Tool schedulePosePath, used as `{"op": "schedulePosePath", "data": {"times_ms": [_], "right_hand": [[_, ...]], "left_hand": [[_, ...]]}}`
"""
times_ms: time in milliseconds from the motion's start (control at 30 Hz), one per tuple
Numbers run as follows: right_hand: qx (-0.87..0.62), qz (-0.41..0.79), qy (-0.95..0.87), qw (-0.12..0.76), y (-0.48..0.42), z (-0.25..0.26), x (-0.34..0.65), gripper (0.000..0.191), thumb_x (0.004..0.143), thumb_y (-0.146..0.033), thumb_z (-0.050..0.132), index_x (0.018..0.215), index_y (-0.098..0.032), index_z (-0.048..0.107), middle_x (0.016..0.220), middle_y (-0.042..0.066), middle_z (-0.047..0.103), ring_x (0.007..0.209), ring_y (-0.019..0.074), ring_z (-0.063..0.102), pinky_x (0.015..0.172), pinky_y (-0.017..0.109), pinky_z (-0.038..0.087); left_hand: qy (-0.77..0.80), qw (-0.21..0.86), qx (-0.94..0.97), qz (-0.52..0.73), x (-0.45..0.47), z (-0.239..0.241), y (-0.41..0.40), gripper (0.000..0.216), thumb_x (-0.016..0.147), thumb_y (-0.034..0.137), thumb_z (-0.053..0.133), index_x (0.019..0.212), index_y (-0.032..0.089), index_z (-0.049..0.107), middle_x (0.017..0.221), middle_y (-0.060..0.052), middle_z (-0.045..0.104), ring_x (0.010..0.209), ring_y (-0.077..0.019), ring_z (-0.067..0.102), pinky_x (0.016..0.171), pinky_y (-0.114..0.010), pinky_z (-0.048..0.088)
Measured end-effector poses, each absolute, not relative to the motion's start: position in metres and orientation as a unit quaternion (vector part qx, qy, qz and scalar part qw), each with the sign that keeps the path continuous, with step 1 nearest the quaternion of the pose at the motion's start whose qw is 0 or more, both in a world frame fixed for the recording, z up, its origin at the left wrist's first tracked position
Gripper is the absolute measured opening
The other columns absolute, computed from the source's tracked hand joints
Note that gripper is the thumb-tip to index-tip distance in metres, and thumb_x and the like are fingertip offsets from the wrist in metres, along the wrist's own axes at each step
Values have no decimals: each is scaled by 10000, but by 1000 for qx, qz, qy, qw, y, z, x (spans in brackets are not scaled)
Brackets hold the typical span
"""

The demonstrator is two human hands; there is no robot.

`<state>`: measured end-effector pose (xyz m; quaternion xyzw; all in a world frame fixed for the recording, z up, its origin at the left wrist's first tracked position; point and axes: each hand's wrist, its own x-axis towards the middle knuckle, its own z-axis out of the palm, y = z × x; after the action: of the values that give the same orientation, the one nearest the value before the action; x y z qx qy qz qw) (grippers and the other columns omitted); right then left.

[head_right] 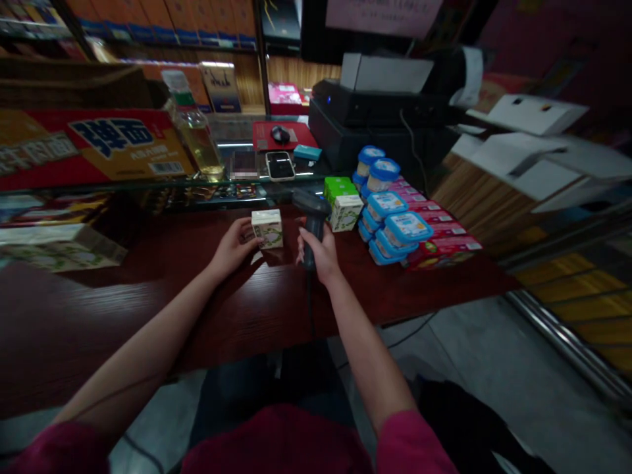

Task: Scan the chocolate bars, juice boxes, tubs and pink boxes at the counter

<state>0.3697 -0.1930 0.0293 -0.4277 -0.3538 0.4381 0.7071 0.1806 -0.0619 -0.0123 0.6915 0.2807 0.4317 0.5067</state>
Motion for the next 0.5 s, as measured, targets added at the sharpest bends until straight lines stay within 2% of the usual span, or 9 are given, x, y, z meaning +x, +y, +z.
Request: {"op": "schedulePosePath", "data": {"times_ms": [300,500], "right_hand": [[-499,328,-306,742,-293,8,421,441,793,-449,821,1094,-246,570,605,-99,574,436,94,485,409,229,495],[-480,300,-295,770,-308,1,424,454,818,-456,798,1158,-253,575,619,-93,579,449,98,486,433,242,520]], "left_hand": [[225,463,740,432,297,-32,-96,400,788,173,848,1159,181,698,1203,-110,723,1133,-255,739,1075,-482,595],[228,493,720,432,359,-36,-117,425,762,91,844,1129,188,652,1172,-94,712,1087,-223,736,980,-401,633]]}}
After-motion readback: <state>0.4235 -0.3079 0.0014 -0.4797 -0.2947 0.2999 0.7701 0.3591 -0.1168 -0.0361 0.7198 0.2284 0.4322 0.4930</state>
